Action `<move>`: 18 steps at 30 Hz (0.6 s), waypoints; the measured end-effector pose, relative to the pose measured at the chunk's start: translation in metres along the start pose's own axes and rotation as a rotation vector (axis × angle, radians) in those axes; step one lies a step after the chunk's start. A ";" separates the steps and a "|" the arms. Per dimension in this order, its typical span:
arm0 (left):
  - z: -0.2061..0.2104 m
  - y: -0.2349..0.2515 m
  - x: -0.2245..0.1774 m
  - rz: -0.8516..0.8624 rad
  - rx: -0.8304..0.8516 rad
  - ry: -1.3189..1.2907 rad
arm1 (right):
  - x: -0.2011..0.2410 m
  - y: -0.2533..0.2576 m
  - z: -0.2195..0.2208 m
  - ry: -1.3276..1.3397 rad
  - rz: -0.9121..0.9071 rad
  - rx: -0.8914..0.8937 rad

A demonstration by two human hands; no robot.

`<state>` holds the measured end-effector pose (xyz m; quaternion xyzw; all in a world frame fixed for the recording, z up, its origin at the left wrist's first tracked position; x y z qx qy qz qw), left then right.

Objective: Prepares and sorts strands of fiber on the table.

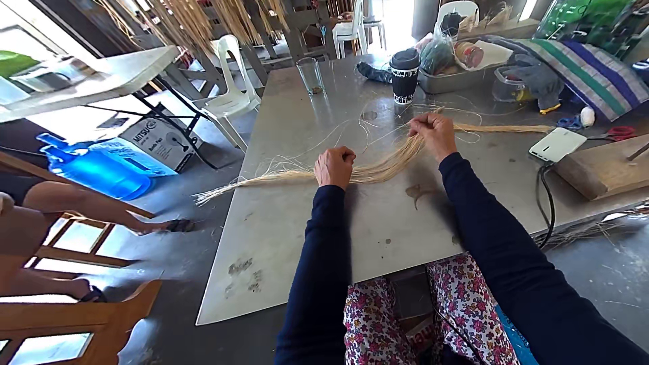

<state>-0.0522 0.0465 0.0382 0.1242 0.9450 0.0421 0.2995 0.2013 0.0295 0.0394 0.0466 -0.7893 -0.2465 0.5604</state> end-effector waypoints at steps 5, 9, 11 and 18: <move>-0.004 0.005 0.018 -0.044 -0.040 0.023 | -0.016 0.009 -0.031 0.486 0.281 -0.331; -0.009 0.008 0.039 -0.136 -0.112 0.005 | -0.033 0.008 -0.057 0.825 0.389 -0.532; -0.014 0.008 0.050 -0.193 -0.145 0.003 | -0.043 0.007 -0.071 0.951 0.371 -0.627; -0.036 0.001 0.086 -0.438 -0.287 -0.060 | -0.059 0.003 -0.103 1.222 0.283 -0.790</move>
Point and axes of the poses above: each hand's wrist, its own y-axis towards the middle knuckle, its own z-axis out of the palm, x = y × z, the point moved 2 cm from there along y, towards the middle knuckle, and after that the axes turned 3 degrees about x, right-handed, at the moved point
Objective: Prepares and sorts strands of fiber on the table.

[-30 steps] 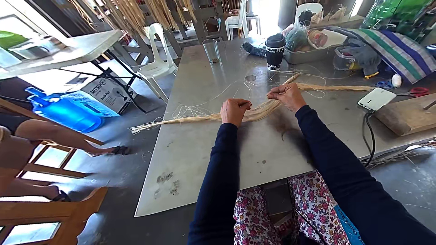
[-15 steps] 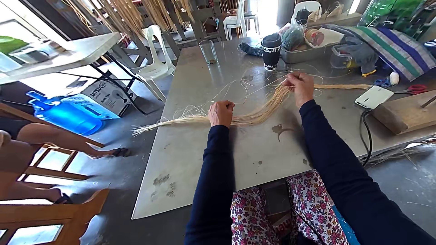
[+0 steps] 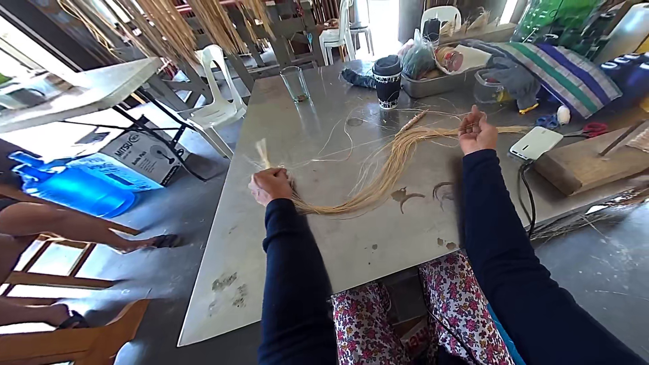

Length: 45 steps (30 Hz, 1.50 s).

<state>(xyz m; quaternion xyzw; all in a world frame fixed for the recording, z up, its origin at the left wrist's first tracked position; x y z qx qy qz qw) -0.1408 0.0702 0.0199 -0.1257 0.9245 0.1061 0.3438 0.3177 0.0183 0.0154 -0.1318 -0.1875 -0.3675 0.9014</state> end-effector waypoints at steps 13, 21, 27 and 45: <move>-0.013 -0.063 -0.085 0.478 0.073 -0.250 | -0.029 -0.051 0.053 -0.395 0.031 0.599; 0.056 -0.082 -0.099 0.462 0.757 -0.940 | -0.082 -0.103 0.059 -1.223 0.089 1.179; 0.063 -0.079 -0.098 0.464 0.551 -0.893 | -0.073 -0.091 0.059 -1.230 -0.109 1.053; 0.022 -0.047 -0.076 0.235 0.286 -1.036 | -0.060 0.008 -0.004 -2.307 -0.067 0.442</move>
Point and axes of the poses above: each hand's wrist, its own y-axis towards the middle knuckle, its own z-axis out of the palm, x = y × z, the point moved 2 cm from there along y, towards the middle knuckle, and after that the axes turned 3 degrees about x, right-handed, at the moved point
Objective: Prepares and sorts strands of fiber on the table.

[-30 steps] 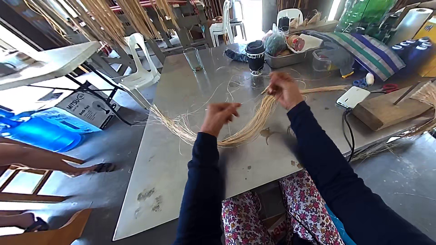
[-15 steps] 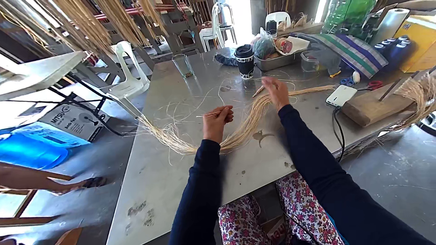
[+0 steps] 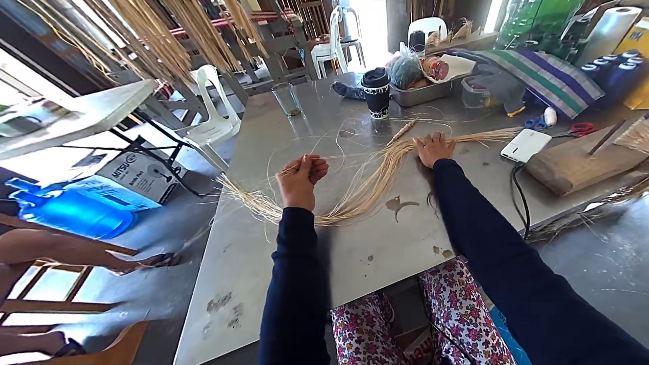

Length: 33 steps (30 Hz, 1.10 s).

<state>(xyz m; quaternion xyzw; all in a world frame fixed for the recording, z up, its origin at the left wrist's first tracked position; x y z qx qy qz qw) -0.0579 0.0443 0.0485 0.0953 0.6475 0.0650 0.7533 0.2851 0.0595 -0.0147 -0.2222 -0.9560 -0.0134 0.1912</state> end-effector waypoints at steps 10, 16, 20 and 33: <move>-0.036 0.009 -0.009 0.049 -0.150 0.145 | -0.008 0.011 -0.006 0.009 -0.037 0.017; -0.043 0.008 -0.007 -0.015 -0.168 0.178 | -0.024 0.013 -0.025 0.251 -0.040 -0.131; -0.041 0.008 -0.005 0.004 -0.166 0.155 | -0.046 0.014 -0.037 0.398 -0.148 -0.133; -0.041 0.012 0.001 0.069 -0.228 0.130 | -0.070 0.032 -0.044 0.400 -0.148 -0.171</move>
Point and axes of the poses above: each hand's wrist, its own y-axis towards the middle knuckle, its own z-axis out of the palm, x = y × z, the point moved 2 cm from there along y, towards the middle knuckle, and after that the axes turned 3 degrees about x, right-handed, at the moved point
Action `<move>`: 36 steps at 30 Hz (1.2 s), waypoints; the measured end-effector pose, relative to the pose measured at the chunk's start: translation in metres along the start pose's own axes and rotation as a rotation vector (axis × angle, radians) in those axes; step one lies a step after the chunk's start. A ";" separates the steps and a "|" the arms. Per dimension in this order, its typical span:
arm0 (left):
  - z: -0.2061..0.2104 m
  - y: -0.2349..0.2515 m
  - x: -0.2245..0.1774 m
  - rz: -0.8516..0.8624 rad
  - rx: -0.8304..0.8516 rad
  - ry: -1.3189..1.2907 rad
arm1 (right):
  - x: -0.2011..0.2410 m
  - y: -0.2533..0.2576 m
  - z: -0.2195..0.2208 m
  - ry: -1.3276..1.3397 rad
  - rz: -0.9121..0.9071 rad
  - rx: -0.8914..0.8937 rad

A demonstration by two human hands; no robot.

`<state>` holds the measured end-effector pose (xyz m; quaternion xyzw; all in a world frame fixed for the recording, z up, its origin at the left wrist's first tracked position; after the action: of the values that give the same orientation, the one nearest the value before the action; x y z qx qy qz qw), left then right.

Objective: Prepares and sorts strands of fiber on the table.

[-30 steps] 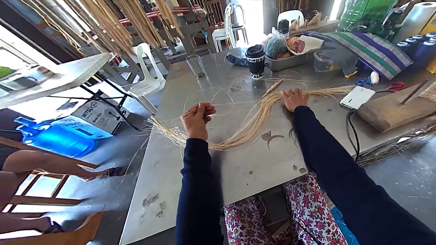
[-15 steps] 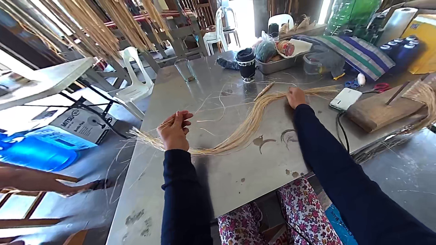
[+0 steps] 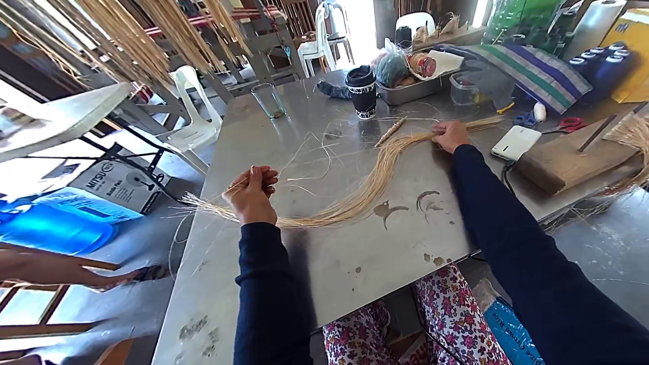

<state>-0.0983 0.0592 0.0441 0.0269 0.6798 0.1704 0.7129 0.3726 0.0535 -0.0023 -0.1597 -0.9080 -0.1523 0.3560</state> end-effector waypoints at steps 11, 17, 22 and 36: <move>-0.023 0.008 0.005 -0.012 -0.164 -0.037 | 0.004 -0.001 -0.003 -0.159 0.006 0.025; -0.023 0.008 0.008 0.005 -0.164 -0.052 | 0.001 -0.001 -0.001 -0.098 -0.002 -0.058; -0.049 0.011 0.009 0.007 -0.306 -0.122 | -0.001 0.000 -0.005 -0.092 0.021 -0.092; -0.068 0.009 -0.001 0.061 -0.482 -0.529 | -0.013 0.007 -0.015 -0.148 0.155 -0.205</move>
<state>-0.1667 0.0541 0.0426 -0.0787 0.4111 0.3339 0.8445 0.3928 0.0518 0.0004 -0.2754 -0.8965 -0.2041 0.2807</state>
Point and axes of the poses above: each hand's wrist, its own y-axis towards the middle knuckle, its own z-axis out of the palm, x = y × z, the point moved 2 cm from there along y, towards the middle knuckle, and after that the axes turned 3 degrees about x, right-handed, at the moved point
